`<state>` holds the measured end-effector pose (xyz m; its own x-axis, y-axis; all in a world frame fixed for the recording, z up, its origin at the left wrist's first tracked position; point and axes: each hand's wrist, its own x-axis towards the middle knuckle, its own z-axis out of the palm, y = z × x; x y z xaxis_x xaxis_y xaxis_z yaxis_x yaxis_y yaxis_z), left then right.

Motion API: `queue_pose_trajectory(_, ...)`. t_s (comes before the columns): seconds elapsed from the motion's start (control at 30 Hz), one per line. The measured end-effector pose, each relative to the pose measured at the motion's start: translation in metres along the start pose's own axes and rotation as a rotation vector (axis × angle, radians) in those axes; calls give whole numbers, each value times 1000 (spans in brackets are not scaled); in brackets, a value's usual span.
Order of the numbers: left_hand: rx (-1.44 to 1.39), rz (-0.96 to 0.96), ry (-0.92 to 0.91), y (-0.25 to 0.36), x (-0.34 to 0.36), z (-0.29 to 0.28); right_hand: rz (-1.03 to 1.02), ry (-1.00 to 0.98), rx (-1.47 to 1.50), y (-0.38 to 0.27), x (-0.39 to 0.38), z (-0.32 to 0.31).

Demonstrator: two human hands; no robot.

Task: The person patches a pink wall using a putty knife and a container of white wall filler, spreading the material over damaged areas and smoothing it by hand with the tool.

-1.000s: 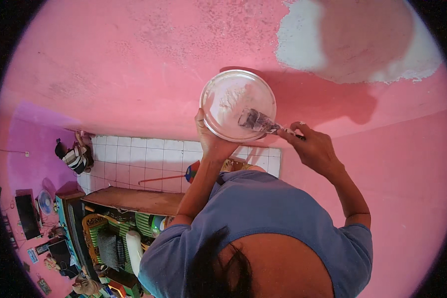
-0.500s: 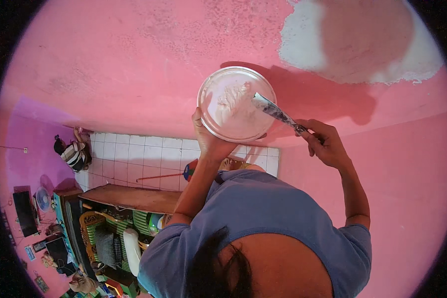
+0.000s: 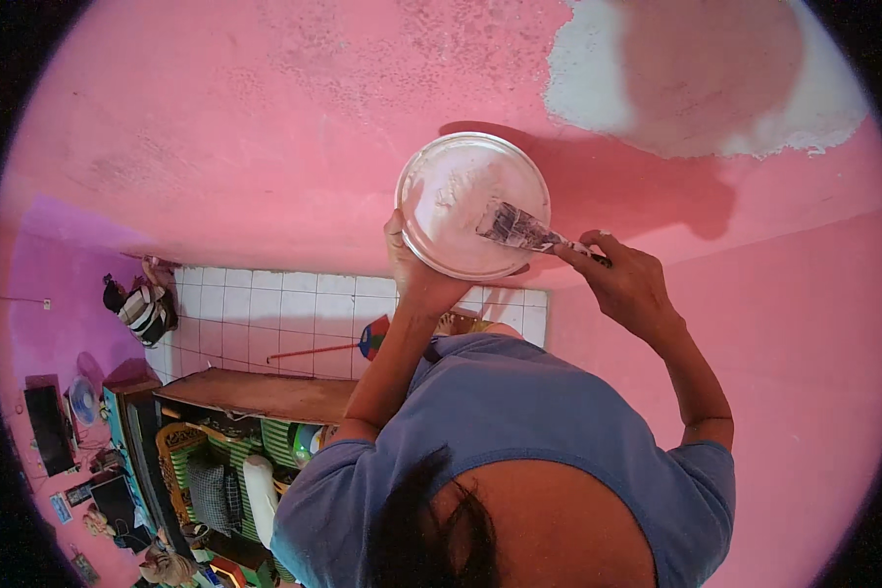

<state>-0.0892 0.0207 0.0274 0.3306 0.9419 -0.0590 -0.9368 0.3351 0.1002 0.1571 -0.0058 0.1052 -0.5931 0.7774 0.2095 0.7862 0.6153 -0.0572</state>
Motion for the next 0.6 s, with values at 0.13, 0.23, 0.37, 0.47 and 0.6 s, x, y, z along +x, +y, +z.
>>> queue_pose_trajectory(0.13, -59, -65, -18, 3, -1, -7, 166, -68, 231, -2, 2, -13)
queue_pose_trajectory(0.23, -46, -64, -13, 4, 0, -7, 188, 4, 452, 9, -1, -14)
queue_pose_trajectory(0.37, -29, -33, -15, 5, 0, -7, 190, -1, 479, 13, -2, -16)
queue_pose_trajectory(0.47, -20, -39, 1, 7, 0, -10, 214, -164, 321, 14, -2, -22)
queue_pose_trajectory(0.6, -3, -57, 29, 9, 0, -5, 102, -113, 75, 15, 3, -20)
